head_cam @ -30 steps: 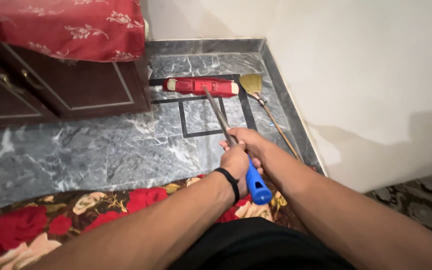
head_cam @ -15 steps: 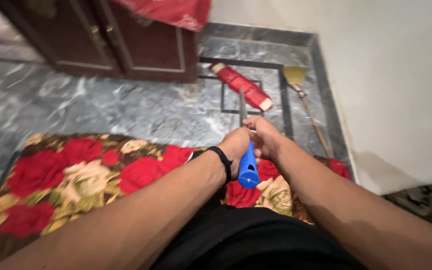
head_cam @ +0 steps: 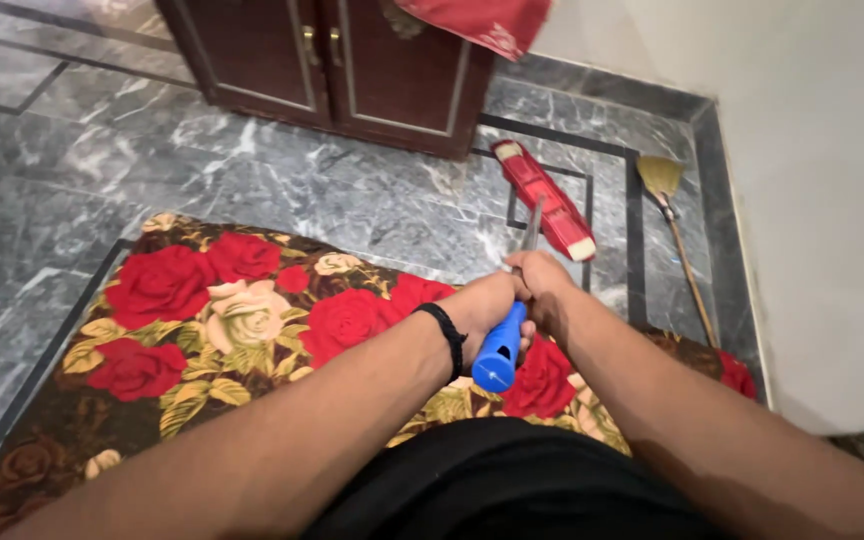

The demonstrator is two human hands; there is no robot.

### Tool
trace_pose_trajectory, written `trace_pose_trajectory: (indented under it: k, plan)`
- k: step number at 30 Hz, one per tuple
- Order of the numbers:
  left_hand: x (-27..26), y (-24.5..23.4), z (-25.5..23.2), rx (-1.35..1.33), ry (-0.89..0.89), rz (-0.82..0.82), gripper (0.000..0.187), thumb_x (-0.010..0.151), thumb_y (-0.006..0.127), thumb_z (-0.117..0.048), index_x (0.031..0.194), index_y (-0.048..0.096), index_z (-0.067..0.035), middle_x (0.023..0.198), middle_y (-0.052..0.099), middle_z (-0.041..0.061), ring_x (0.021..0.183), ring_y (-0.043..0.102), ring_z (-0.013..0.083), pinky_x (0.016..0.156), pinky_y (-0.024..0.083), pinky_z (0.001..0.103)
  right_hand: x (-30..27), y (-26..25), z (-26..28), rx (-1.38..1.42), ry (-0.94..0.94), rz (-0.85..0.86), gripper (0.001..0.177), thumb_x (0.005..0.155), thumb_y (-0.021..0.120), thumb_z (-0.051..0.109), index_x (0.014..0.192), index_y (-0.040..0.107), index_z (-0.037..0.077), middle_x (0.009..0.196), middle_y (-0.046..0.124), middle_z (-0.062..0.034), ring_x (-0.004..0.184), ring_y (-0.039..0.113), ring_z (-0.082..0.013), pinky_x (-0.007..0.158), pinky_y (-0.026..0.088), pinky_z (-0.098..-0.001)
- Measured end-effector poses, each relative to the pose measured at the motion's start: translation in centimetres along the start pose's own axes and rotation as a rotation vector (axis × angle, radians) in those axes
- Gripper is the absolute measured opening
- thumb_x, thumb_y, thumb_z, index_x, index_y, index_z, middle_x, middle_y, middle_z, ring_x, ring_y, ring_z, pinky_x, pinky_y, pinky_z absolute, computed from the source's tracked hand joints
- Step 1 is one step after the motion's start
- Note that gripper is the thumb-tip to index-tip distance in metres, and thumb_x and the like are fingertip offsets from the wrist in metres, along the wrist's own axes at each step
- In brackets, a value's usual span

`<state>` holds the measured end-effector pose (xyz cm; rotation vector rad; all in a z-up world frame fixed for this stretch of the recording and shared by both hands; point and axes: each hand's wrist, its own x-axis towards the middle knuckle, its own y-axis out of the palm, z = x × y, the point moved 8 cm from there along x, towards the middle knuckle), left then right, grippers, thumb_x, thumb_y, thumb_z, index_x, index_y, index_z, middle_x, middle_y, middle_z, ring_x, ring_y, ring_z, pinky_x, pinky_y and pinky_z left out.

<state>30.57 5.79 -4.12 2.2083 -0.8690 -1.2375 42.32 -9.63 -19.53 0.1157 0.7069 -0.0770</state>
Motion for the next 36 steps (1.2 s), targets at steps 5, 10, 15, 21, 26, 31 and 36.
trace_pose_trajectory:
  k: [5, 10, 15, 21, 26, 31, 36]
  plan:
    - [-3.7, -6.2, 0.1, -0.035, -0.022, 0.06, 0.017, 0.096, 0.048, -0.024, 0.094, 0.051, -0.008, 0.062, 0.054, 0.007, 0.047, 0.053, 0.018, 0.043, 0.047, 0.033, -5.2, 9.0, 0.2, 0.108, 0.0, -0.188, 0.024, 0.097, 0.052, 0.024, 0.084, 0.06, 0.005, 0.069, 0.058, -0.0115, 0.058, 0.055, -0.0263, 0.052, 0.047, -0.045]
    - [-6.8, -11.5, 0.8, -0.063, -0.058, 0.04, 0.017, 0.101, 0.049, -0.02, 0.096, 0.051, -0.004, 0.068, 0.058, 0.01, 0.052, 0.057, 0.0189, 0.048, 0.051, 0.032, -10.0, 16.2, -0.1, 0.066, -0.05, -0.251, 0.024, 0.097, 0.052, 0.024, 0.085, 0.06, 0.005, 0.069, 0.057, -0.0105, 0.058, 0.054, -0.0261, 0.048, 0.043, -0.0475]
    - [-12.0, -12.9, 1.2, 0.005, -0.131, 0.117, 0.022, 0.098, 0.046, -0.02, 0.096, 0.055, 0.0, 0.07, 0.064, 0.013, 0.051, 0.059, 0.0204, 0.048, 0.053, 0.032, -10.8, 20.3, -2.6, 0.2, 0.012, -0.202, 0.026, 0.098, 0.05, 0.027, 0.087, 0.059, 0.004, 0.071, 0.061, -0.0118, 0.06, 0.056, -0.0275, 0.049, 0.048, -0.0457]
    - [-13.2, -15.3, 3.1, 0.021, -0.148, 0.117, 0.018, 0.103, 0.047, -0.024, 0.102, 0.05, -0.006, 0.068, 0.058, 0.008, 0.051, 0.056, 0.0173, 0.046, 0.049, 0.03, -15.0, 23.6, -3.0, 0.267, -0.109, -0.297, 0.015, 0.101, 0.057, 0.016, 0.108, 0.046, 0.009, 0.083, 0.06, -0.0125, 0.069, 0.062, -0.0232, 0.056, 0.054, -0.0428]
    - [-15.5, -16.0, 2.6, 0.06, -0.153, 0.079, 0.015, 0.103, 0.048, -0.023, 0.105, 0.048, -0.008, 0.07, 0.057, 0.007, 0.052, 0.055, 0.0158, 0.046, 0.049, 0.029, -15.6, 25.1, -3.2, 0.265, -0.121, -0.27, 0.015, 0.102, 0.055, 0.019, 0.103, 0.051, 0.005, 0.08, 0.062, -0.0125, 0.066, 0.06, -0.0225, 0.052, 0.051, -0.0427]
    - [-15.4, -16.8, 1.8, -0.016, -0.125, 0.116, 0.017, 0.103, 0.048, -0.023, 0.105, 0.048, -0.007, 0.071, 0.057, 0.008, 0.052, 0.056, 0.0153, 0.046, 0.05, 0.028, -13.4, 25.1, -3.6, 0.246, -0.129, -0.14, 0.022, 0.104, 0.055, 0.021, 0.096, 0.056, 0.0, 0.077, 0.062, -0.0121, 0.064, 0.06, -0.0223, 0.051, 0.052, -0.0408]
    - [-15.8, -19.3, 0.8, 0.003, -0.133, 0.067, 0.021, 0.104, 0.047, -0.025, 0.108, 0.048, -0.005, 0.077, 0.061, 0.009, 0.051, 0.055, 0.0128, 0.046, 0.051, 0.028, -14.6, 28.4, -2.7, 0.098, 0.01, -0.161, 0.031, 0.101, 0.048, 0.031, 0.091, 0.058, 0.004, 0.072, 0.061, -0.0111, 0.06, 0.058, -0.0289, 0.041, 0.042, -0.0429]
